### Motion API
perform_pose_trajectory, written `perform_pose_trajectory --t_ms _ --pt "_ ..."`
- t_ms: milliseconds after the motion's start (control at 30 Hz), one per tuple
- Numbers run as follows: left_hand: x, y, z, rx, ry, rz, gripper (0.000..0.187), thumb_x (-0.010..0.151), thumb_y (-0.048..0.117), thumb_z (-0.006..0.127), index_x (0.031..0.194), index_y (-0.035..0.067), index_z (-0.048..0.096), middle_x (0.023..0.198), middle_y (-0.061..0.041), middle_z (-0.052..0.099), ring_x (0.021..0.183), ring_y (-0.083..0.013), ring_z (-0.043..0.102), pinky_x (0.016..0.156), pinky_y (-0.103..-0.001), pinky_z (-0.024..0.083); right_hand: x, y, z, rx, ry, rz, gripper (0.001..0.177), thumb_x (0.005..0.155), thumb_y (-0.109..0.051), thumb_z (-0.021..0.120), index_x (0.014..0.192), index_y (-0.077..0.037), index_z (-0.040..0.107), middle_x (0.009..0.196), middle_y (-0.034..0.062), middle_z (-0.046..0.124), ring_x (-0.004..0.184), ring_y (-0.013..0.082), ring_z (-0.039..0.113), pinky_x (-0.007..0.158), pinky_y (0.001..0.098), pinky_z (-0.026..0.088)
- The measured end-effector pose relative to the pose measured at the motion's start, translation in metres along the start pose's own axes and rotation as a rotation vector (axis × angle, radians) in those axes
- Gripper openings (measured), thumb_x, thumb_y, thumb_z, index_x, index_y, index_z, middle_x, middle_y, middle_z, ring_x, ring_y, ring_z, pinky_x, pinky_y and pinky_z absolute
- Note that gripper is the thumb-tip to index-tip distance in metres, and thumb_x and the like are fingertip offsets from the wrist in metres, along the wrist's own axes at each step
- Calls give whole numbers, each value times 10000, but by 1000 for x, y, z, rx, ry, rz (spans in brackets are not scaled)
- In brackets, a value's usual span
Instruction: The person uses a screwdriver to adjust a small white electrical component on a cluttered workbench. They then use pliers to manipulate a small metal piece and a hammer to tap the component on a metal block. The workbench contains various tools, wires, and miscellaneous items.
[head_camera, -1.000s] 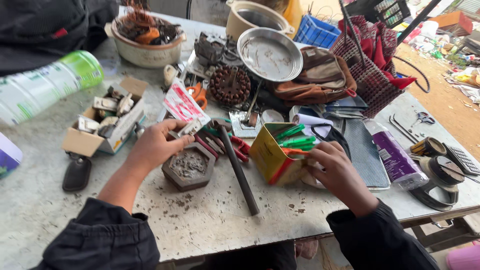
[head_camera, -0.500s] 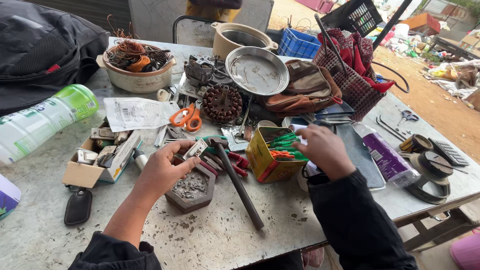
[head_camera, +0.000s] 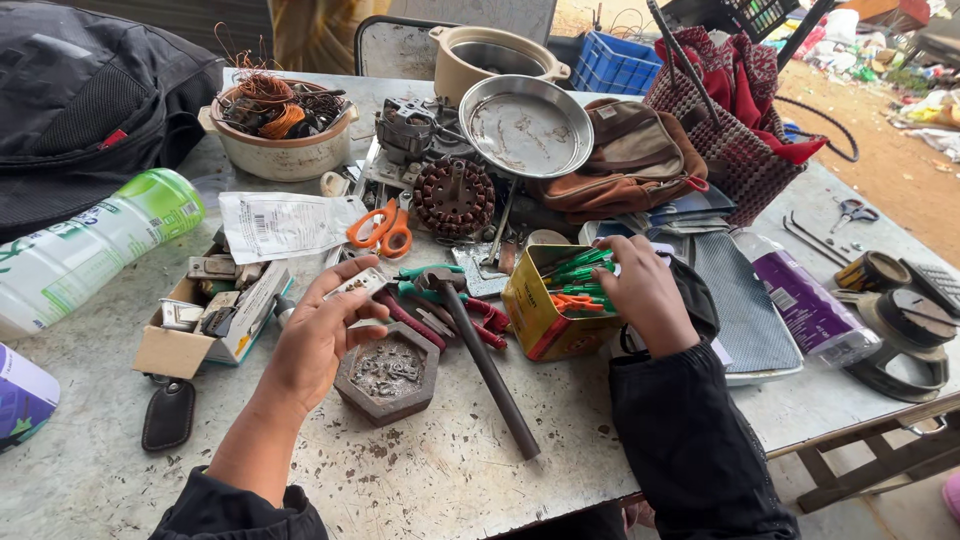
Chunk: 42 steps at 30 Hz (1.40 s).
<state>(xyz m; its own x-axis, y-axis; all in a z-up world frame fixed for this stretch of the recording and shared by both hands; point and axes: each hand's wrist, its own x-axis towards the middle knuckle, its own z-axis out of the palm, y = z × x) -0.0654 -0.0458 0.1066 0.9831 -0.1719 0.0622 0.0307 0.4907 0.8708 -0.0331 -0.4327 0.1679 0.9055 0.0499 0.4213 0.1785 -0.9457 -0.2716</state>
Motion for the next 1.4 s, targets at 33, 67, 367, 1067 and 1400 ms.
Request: perform_pose_trajectory --t_ms 33,67,367,1067,1400 --pt "0 1 1 4 14 -2 463 983 133 524 1437 45 534 1099 -45 644 930 -134 666 761 -295 587 -1 1 0 5 -20 20 379 860 -208 740 1214 -79 694 1072 135 632 1000 339 642 868 446 491" --pt "-1 2 1 9 28 -4 473 973 120 518 1440 50 519 1139 -46 657 939 -134 670 766 -293 587 -2 3 -1 10 -40 40 372 858 -218 743 1205 -89 708 1051 131 641 969 331 654 859 441 502" --pt "1 2 4 -22 111 33 556 932 4 540 1483 62 501 1251 -104 638 1015 -137 671 859 -283 560 -5 19 -24 286 116 -32 221 893 -167 769 1074 -41 768 1050 73 642 871 193 675 737 327 556" --pt "4 -1 -4 -72 148 79 461 983 66 535 1441 18 528 1294 -120 622 1005 -134 646 886 -279 558 18 32 -3 144 -109 -42 296 831 -135 765 1115 -56 743 1061 128 712 979 266 695 841 387 546" --pt "-3 6 4 -203 20 62 431 1016 122 450 1421 10 544 1237 -132 654 983 -158 679 847 -272 589 -34 -4 -71 753 395 -162 182 1100 4 637 1262 15 554 1222 142 718 1029 147 693 921 255 568"
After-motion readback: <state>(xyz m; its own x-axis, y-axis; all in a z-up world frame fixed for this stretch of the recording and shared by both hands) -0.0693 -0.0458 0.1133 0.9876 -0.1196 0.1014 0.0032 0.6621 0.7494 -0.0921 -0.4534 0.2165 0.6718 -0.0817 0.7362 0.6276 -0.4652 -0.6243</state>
